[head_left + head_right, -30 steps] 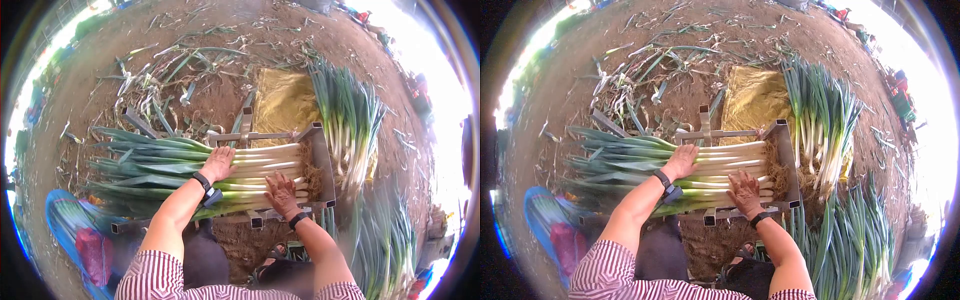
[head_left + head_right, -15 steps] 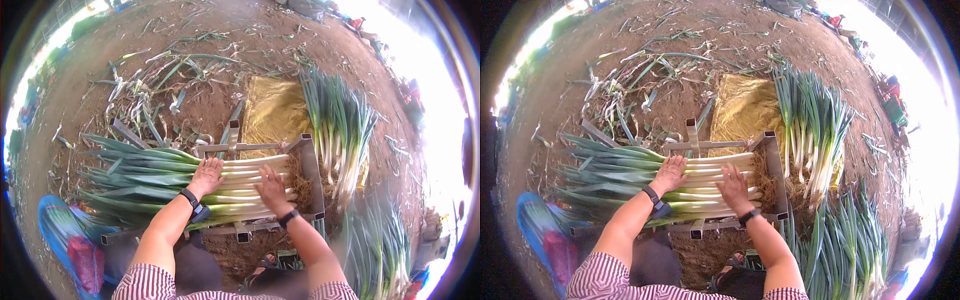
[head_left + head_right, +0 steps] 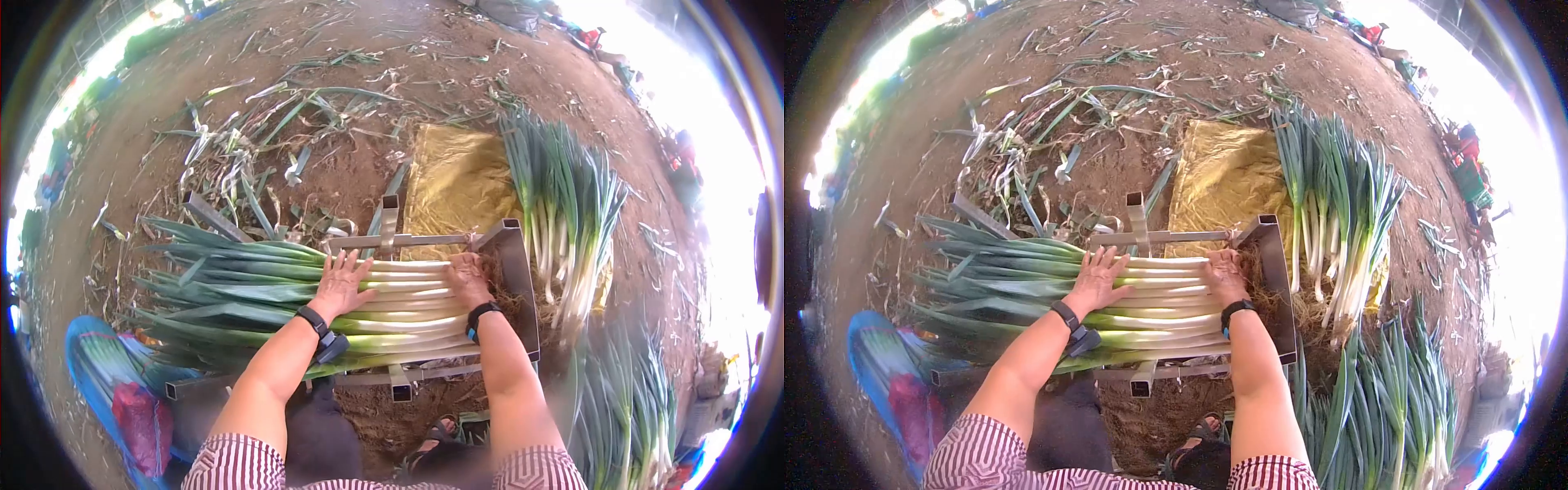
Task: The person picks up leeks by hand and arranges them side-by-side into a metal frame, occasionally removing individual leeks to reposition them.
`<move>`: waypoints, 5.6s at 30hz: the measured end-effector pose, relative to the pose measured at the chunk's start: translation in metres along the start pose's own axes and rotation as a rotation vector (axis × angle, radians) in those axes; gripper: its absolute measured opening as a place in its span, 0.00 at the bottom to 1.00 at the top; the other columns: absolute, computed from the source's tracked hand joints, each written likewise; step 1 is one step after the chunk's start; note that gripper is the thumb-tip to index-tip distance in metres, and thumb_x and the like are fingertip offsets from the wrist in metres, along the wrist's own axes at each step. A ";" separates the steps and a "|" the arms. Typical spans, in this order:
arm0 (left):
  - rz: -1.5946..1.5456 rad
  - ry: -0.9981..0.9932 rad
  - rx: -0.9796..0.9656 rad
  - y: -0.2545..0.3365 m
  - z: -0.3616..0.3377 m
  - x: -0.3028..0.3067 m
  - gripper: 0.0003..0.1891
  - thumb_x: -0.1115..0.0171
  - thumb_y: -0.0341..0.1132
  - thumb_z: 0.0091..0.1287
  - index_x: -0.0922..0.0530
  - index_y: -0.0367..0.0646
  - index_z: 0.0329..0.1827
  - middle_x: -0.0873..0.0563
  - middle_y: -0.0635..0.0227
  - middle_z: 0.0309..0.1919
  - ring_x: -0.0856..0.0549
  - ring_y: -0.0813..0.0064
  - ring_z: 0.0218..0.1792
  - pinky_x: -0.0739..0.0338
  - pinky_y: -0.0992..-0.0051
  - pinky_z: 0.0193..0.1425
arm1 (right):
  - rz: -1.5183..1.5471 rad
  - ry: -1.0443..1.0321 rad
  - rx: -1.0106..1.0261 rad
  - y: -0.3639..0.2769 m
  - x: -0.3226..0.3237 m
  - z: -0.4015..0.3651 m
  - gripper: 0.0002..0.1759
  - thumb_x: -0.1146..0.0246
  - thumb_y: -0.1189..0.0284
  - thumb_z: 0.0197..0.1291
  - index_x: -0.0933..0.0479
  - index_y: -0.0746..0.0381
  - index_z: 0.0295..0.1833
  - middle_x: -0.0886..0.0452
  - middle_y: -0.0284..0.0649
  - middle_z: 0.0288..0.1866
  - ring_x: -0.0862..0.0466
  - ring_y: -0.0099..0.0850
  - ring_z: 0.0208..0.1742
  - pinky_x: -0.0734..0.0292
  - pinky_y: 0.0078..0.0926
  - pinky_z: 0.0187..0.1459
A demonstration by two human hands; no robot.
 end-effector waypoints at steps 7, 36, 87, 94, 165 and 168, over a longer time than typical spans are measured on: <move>-0.046 -0.091 0.056 0.001 0.004 0.011 0.45 0.39 0.64 0.58 0.35 0.38 0.69 0.28 0.57 0.61 0.31 0.58 0.66 0.47 0.47 0.74 | -0.019 -0.112 -0.097 -0.011 0.015 0.000 0.25 0.49 0.52 0.65 0.25 0.57 0.57 0.29 0.46 0.61 0.37 0.47 0.67 0.46 0.53 0.69; 0.057 0.028 0.022 0.003 0.003 -0.003 0.43 0.40 0.66 0.59 0.33 0.38 0.65 0.26 0.60 0.54 0.28 0.61 0.61 0.41 0.45 0.71 | -0.049 -0.217 0.585 -0.100 0.017 -0.139 0.48 0.28 0.59 0.50 0.42 0.60 0.73 0.37 0.44 0.70 0.39 0.44 0.72 0.47 0.45 0.73; 0.203 -0.159 0.073 -0.033 0.021 -0.044 0.39 0.49 0.59 0.71 0.45 0.44 0.78 0.39 0.57 0.76 0.42 0.58 0.76 0.50 0.53 0.77 | 0.002 0.081 -1.166 0.105 0.292 -0.663 0.17 0.38 0.62 0.59 0.17 0.64 0.44 0.14 0.49 0.41 0.15 0.43 0.44 0.22 0.37 0.50; 0.211 -0.203 0.074 -0.013 0.016 -0.021 0.39 0.50 0.58 0.71 0.46 0.44 0.78 0.37 0.54 0.75 0.42 0.57 0.76 0.50 0.54 0.77 | -0.582 -0.101 -1.439 0.060 0.205 -0.775 0.25 0.27 0.67 0.49 0.30 0.59 0.50 0.24 0.46 0.52 0.24 0.46 0.58 0.25 0.45 0.54; -0.076 -0.138 0.123 -0.001 0.003 -0.015 0.49 0.43 0.66 0.62 0.42 0.35 0.75 0.38 0.51 0.74 0.39 0.57 0.75 0.51 0.51 0.79 | -0.993 0.639 -0.208 -0.076 0.635 -0.493 0.17 0.44 0.65 0.70 0.25 0.57 0.60 0.19 0.38 0.50 0.18 0.32 0.45 0.23 0.30 0.43; 0.003 -0.144 0.142 0.003 0.004 -0.018 0.49 0.46 0.67 0.62 0.45 0.40 0.77 0.42 0.56 0.77 0.43 0.62 0.77 0.54 0.48 0.79 | -0.324 0.579 -0.121 -0.039 0.613 -0.399 0.18 0.47 0.66 0.71 0.26 0.60 0.62 0.23 0.33 0.43 0.25 0.22 0.42 0.28 0.25 0.41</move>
Point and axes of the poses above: each hand's wrist, its own z-axis towards the middle knuckle, its own x-axis out of the back of the hand, y = z × x, the point moved 1 cm from there along z, towards the middle knuckle
